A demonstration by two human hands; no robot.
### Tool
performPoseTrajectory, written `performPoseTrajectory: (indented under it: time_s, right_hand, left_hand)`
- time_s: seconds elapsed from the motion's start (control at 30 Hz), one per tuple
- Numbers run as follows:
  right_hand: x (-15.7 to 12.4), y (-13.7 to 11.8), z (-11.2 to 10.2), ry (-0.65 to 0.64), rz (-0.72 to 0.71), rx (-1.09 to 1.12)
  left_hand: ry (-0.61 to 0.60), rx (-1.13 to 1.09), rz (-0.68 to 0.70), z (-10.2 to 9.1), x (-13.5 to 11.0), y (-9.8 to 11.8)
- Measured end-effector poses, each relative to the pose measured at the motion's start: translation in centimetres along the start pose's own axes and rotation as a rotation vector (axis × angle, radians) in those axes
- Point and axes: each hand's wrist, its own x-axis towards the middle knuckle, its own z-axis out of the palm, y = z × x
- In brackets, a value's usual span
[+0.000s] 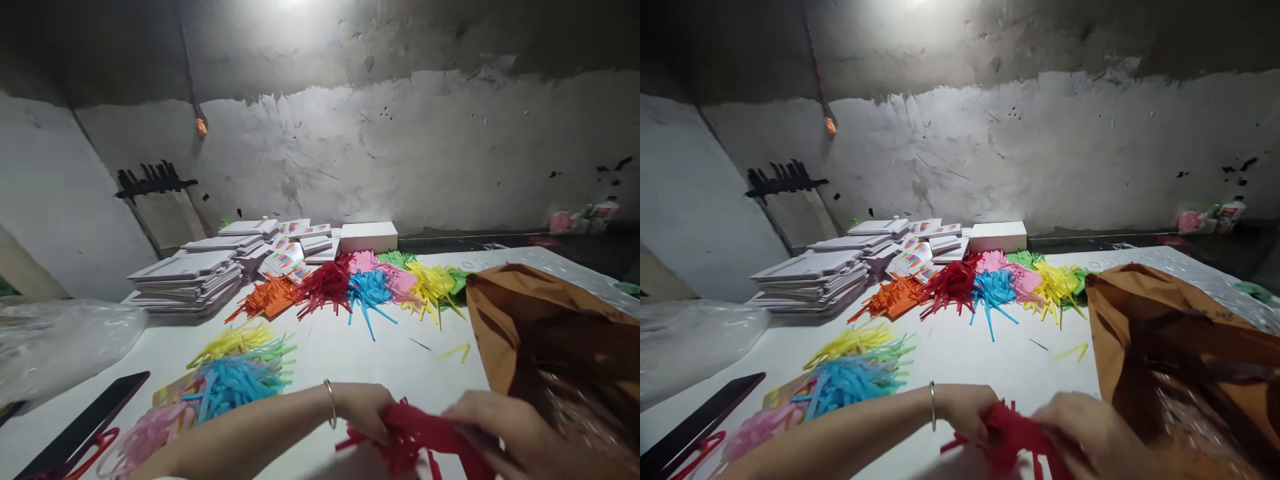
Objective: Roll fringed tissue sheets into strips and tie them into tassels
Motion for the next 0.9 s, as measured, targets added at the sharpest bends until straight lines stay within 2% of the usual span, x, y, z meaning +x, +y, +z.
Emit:
performPoseTrajectory:
  time_s: [0.07, 0.13, 0.2, 0.27, 0.3, 0.37, 0.43, 0.5, 0.57, 0.63, 0.67, 0.73, 0.8, 0.83, 0.9]
  right_hand:
    - [0.9, 1.3, -1.7, 0.014, 0.121, 0.100]
    - [1.4, 2.5, -3.1, 0.065, 0.194, 0.057]
    - [1.2, 3.0, -4.3, 0.164, 0.156, -0.089]
    - [0.4, 2.2, -4.8, 0.321, 0.033, -0.292]
    - [-0.2, 1.4, -4.7, 0.390, -0.046, -0.400]
    - [-1.4, -0.3, -3.1, 0.436, -0.209, -0.602]
    - [-2.5, -1.4, 0.5, 0.377, -0.349, -0.730]
    - [-3.3, -1.6, 5.7, 0.439, -0.393, -0.740]
    - [-4.1, -1.2, 11.1, 0.558, -0.339, -0.662]
    - [-5.0, -0.8, 15.4, 0.538, -0.319, -0.609]
    - [-5.5, -0.8, 16.8, 0.517, -0.307, -0.590]
    - [-6.3, -1.1, 18.1, 0.478, -0.282, -0.560]
    - [-7.0, -1.7, 18.1, 0.452, -0.234, -0.523]
    - [-7.2, -2.0, 17.9, 0.421, -0.215, -0.506]
    - [-7.6, -2.3, 17.2, 0.305, -0.208, -0.511]
  left_hand:
    - [0.013, -0.030, -0.009, -0.7, -0.6, -0.7]
    - [0.098, -0.040, -0.001, -2.0, -1.5, -0.4]
    - [0.237, -0.025, 0.025, -3.5, -2.7, 0.8]
    - [0.407, 0.017, 0.061, -4.8, -4.5, 2.4]
    - [0.494, 0.045, 0.079, -5.2, -5.6, 3.3]
    - [0.645, 0.106, 0.115, -5.4, -8.0, 4.4]
    - [0.758, 0.282, 0.147, -4.5, -10.6, 4.5]
    - [0.829, 0.580, 0.089, -2.3, -12.7, 3.3]
    - [0.845, 0.848, -0.070, 1.2, -14.3, 1.5]
    - [0.796, 0.931, -0.198, 5.5, -15.0, 0.0]
    - [0.754, 0.930, -0.194, 7.8, -14.9, -0.4]
    - [0.708, 0.879, -0.081, 12.0, -13.9, -0.3]
    - [0.715, 0.790, 0.088, 15.3, -12.1, 0.5]
    - [0.727, 0.733, 0.141, 16.5, -11.1, 1.0]
    - [0.764, 0.617, 0.146, 18.0, -9.2, 1.8]
